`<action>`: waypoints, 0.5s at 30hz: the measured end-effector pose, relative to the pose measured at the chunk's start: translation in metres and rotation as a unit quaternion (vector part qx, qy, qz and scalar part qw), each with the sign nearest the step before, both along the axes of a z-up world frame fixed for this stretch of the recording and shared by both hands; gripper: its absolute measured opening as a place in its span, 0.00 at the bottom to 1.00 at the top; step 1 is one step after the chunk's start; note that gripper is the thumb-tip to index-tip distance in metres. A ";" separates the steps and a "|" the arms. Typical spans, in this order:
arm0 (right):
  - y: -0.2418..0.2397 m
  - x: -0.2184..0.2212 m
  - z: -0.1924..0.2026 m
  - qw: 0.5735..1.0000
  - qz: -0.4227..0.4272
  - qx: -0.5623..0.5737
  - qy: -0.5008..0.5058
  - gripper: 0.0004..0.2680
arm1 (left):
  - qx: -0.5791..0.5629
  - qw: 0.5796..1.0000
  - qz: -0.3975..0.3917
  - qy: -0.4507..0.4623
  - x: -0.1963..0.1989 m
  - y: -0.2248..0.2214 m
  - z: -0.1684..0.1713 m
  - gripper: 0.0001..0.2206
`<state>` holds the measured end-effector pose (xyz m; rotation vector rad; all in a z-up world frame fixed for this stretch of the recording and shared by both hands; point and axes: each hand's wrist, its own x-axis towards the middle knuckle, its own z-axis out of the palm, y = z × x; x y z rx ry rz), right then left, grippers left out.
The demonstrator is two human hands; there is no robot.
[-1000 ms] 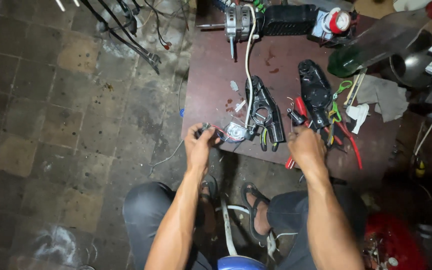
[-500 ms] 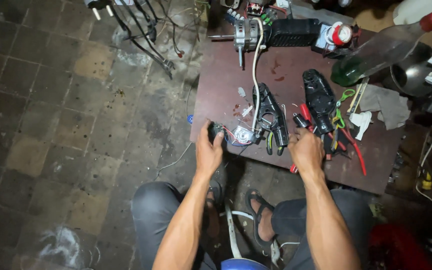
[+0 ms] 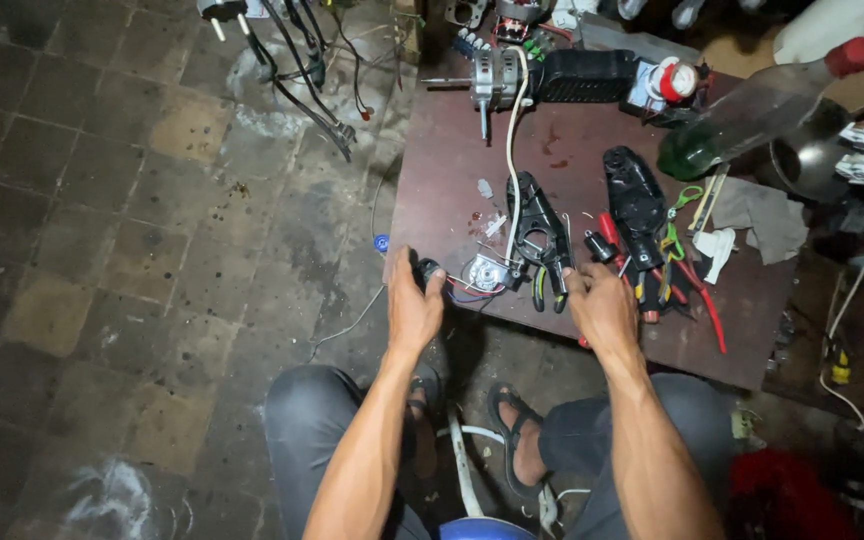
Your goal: Connecting electrical wires and components into the plastic housing of a hair clipper
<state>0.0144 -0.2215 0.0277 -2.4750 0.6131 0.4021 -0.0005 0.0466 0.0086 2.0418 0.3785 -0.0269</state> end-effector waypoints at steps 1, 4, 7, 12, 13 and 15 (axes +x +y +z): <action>0.000 -0.002 0.004 1.000 -0.002 -0.001 -0.001 0.19 | -0.001 1.000 -0.002 -0.001 -0.001 0.000 0.001 0.32; 0.010 -0.015 0.025 0.999 -0.004 0.001 -0.046 0.18 | 0.013 1.000 -0.005 0.006 -0.004 0.000 0.005 0.34; 0.054 -0.052 0.077 0.972 0.035 0.014 -0.233 0.11 | 0.064 0.998 -0.005 -0.001 -0.006 -0.001 0.010 0.35; 0.134 -0.134 0.157 0.930 0.097 0.226 -0.274 0.06 | 0.042 0.998 -0.016 -0.044 -0.009 -0.006 -0.032 0.34; 0.147 -0.145 0.166 0.929 0.099 0.237 -0.267 0.06 | 0.045 0.998 -0.010 -0.041 -0.009 -0.011 -0.028 0.34; 0.171 -0.173 0.187 0.927 0.098 0.261 -0.250 0.06 | 0.038 0.992 -0.023 -0.119 -0.012 -0.019 -0.018 0.32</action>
